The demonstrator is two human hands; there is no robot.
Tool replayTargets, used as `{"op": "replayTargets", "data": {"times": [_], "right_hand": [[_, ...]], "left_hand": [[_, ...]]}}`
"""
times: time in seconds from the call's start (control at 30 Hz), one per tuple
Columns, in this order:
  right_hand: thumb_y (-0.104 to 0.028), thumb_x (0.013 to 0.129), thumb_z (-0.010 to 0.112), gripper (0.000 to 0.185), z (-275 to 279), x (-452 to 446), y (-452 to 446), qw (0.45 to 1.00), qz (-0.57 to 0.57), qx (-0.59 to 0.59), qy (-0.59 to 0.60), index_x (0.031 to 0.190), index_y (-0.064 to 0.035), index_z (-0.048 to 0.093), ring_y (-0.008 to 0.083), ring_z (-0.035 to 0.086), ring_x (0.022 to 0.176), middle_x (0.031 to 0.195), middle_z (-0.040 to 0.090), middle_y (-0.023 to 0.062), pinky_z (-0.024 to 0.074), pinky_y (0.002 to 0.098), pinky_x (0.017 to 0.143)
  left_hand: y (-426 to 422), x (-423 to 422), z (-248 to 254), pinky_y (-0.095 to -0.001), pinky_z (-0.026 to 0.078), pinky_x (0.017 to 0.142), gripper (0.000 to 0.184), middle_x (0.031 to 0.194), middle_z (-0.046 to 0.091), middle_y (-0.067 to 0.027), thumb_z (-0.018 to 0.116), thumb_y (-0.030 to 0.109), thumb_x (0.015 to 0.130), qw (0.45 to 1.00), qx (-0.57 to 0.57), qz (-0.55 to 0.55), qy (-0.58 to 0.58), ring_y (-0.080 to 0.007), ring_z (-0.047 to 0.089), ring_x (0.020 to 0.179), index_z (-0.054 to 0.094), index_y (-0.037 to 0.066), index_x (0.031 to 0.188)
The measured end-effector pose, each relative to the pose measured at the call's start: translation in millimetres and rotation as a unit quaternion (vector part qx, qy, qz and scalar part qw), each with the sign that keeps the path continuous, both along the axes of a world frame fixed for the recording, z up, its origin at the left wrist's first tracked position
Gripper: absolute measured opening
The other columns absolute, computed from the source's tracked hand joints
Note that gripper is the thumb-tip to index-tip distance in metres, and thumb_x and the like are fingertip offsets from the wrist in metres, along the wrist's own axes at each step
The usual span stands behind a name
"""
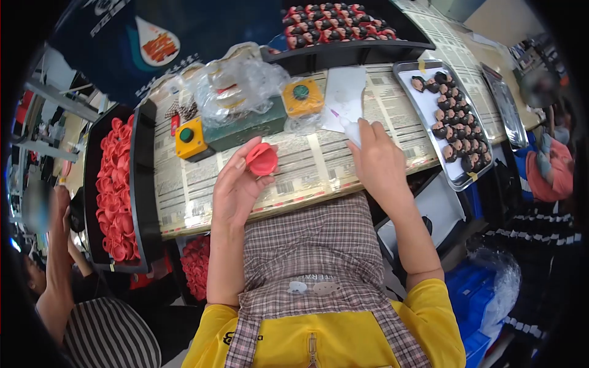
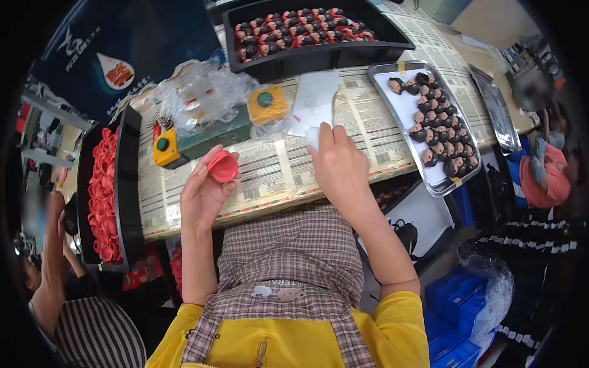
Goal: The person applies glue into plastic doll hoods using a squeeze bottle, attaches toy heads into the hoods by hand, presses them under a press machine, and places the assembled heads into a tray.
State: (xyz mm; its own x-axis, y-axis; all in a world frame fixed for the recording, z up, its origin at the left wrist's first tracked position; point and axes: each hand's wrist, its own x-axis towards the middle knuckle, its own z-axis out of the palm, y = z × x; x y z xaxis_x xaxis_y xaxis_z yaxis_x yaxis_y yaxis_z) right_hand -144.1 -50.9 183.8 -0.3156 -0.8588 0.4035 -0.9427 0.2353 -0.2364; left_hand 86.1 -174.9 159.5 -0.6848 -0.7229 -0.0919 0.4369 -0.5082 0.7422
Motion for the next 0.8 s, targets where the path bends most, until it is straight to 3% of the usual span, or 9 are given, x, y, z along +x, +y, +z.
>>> {"op": "replayTargets", "data": {"times": [0.1,0.17,0.27,0.37,0.47,0.5,0.57,0.7,0.8], "right_hand": [[-0.027,0.080,0.068,0.059,-40,-10,-17,0.994,-0.097,0.030,0.042,0.122,0.0084,0.047,0.0263,0.059,0.086,0.101,0.052,0.0145,0.0538,0.0330,0.055],[-0.028,0.081,0.067,0.061,-48,-8,-23,0.985,-0.142,0.088,0.040,0.125,0.0085,0.046,0.0266,0.057,0.088,0.102,0.051,0.0142,0.0540,0.0349,0.064],[-0.025,0.081,0.067,0.060,-34,-6,-10,0.990,-0.114,0.070,0.033,0.126,0.0072,0.044,0.0326,0.055,0.095,0.106,0.051,0.0168,0.0512,0.0393,0.075],[-0.021,0.080,0.068,0.053,-15,-29,9,0.997,-0.079,-0.013,0.015,0.121,0.0061,0.049,0.0330,0.054,0.095,0.106,0.053,0.0168,0.0485,0.0413,0.078],[-0.014,0.076,0.066,0.019,0,-88,37,0.985,-0.166,-0.030,0.044,0.085,0.0002,0.057,0.0303,0.057,0.087,0.089,0.057,0.0141,0.0502,0.0379,0.073],[-0.010,0.076,0.063,0.014,-5,-114,47,0.972,-0.199,-0.049,0.115,0.086,-0.0003,0.059,0.0294,0.058,0.086,0.088,0.058,0.0140,0.0510,0.0380,0.070],[-0.012,0.078,0.061,0.022,-7,-149,63,0.958,-0.258,0.046,0.120,0.097,-0.0002,0.062,0.0314,0.060,0.088,0.093,0.060,0.0154,0.0520,0.0403,0.072],[-0.018,0.081,0.063,0.034,-35,-173,67,0.960,-0.231,0.035,0.153,0.111,-0.0042,0.062,0.0330,0.060,0.090,0.099,0.062,0.0183,0.0509,0.0406,0.076],[-0.016,0.079,0.065,0.034,-32,-175,68,0.967,-0.208,0.071,0.129,0.110,-0.0043,0.062,0.0333,0.060,0.088,0.095,0.064,0.0176,0.0493,0.0407,0.078]], "left_hand": [[2,-9,1,-0.0346,0.054,0.080,0.053,0.128,0.050,-0.0253,0.050,0.024,0.094,1.000,0.007,-0.009,0.008,-0.0309,0.061,0.098,0.037,-0.003,0.138],[4,-12,0,-0.0346,0.054,0.080,0.052,0.128,0.050,-0.0244,0.049,0.024,0.094,1.000,0.004,-0.016,0.008,-0.0304,0.061,0.097,0.037,-0.003,0.138],[3,-13,0,-0.0343,0.054,0.082,0.053,0.128,0.050,-0.0255,0.050,0.026,0.094,1.000,-0.011,-0.023,0.000,-0.0305,0.063,0.098,0.037,-0.004,0.137],[2,-13,1,-0.0333,0.054,0.082,0.051,0.127,0.051,-0.0250,0.048,0.025,0.096,1.000,-0.010,-0.018,-0.003,-0.0298,0.063,0.096,0.038,-0.004,0.136],[3,-12,4,-0.0337,0.054,0.082,0.051,0.126,0.051,-0.0249,0.048,0.025,0.096,1.000,-0.013,-0.020,-0.002,-0.0301,0.063,0.097,0.037,-0.004,0.137],[5,-12,5,-0.0340,0.054,0.082,0.051,0.126,0.051,-0.0249,0.048,0.025,0.096,1.000,-0.011,-0.022,-0.002,-0.0305,0.063,0.097,0.037,-0.004,0.137],[8,-14,8,-0.0346,0.054,0.083,0.052,0.127,0.051,-0.0251,0.048,0.025,0.096,1.000,-0.010,-0.023,-0.003,-0.0314,0.063,0.099,0.035,-0.004,0.138],[17,-22,11,-0.0356,0.054,0.084,0.055,0.128,0.050,-0.0253,0.048,0.025,0.096,0.999,-0.009,-0.044,0.011,-0.0334,0.061,0.103,0.033,-0.003,0.140],[21,-23,13,-0.0362,0.053,0.086,0.054,0.128,0.050,-0.0246,0.049,0.025,0.096,0.999,0.000,-0.053,0.011,-0.0348,0.060,0.106,0.033,-0.003,0.140]]}}
